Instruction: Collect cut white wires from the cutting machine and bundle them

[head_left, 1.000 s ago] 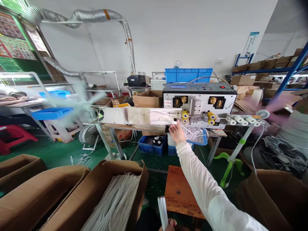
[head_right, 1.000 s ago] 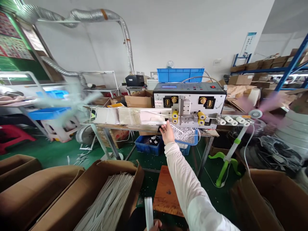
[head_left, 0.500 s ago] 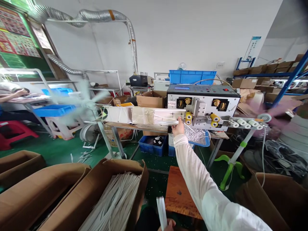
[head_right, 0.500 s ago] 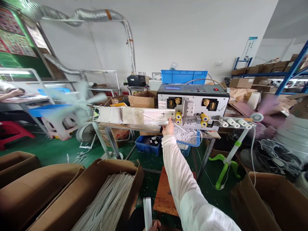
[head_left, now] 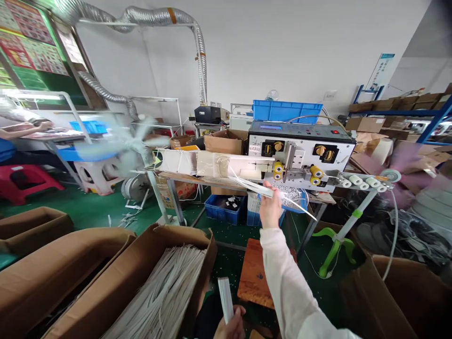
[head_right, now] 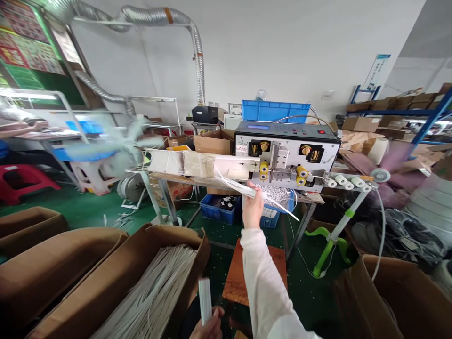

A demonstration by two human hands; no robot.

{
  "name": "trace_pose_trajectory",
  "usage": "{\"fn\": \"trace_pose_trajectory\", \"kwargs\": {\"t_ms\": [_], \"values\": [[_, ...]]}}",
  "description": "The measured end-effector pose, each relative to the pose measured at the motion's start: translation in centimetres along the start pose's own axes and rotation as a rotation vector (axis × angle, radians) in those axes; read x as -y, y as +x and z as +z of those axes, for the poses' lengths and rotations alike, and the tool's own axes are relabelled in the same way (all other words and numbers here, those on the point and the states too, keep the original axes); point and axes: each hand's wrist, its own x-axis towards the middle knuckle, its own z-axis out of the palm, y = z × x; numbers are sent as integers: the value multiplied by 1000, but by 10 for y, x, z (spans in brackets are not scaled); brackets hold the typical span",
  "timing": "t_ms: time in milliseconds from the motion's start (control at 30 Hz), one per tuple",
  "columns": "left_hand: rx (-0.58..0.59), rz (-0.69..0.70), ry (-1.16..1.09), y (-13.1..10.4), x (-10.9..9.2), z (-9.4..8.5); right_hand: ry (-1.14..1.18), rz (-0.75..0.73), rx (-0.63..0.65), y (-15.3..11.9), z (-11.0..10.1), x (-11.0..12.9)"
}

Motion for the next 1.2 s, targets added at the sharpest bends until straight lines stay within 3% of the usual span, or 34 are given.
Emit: {"fn": "trace_pose_trajectory", "kwargs": {"t_ms": [67,200,267,367,467,533,733,800,900,1033,1133,1200], "values": [[-5,103,20,-11,-12,-1,-58,0,218,-31,-37,32],[22,226,33,-38,-50,6,-380,416,774,-70,-105,102],[55,230,42,-45,-66,18,-544,561,980,-81,-119,129],[124,217,86,-41,-81,50,-672,639,1143,-95,-117,148],[159,245,145,-27,-89,79,-677,771,1120,-100,-111,145],[111,328,132,-18,-96,88,-662,856,1053,-98,-114,140],[19,470,54,-14,-113,76,-614,845,962,-87,-133,135],[33,407,65,-16,-101,80,-591,857,993,-89,-130,130],[99,215,54,-14,-65,99,-529,871,1026,-96,-120,117],[219,78,-65,-7,-25,117,-547,787,955,-102,-115,97],[268,-3,-107,-8,-17,116,-631,609,912,-99,-122,87],[292,-19,-84,-12,-19,113,-687,565,928,-97,-127,83]]}}
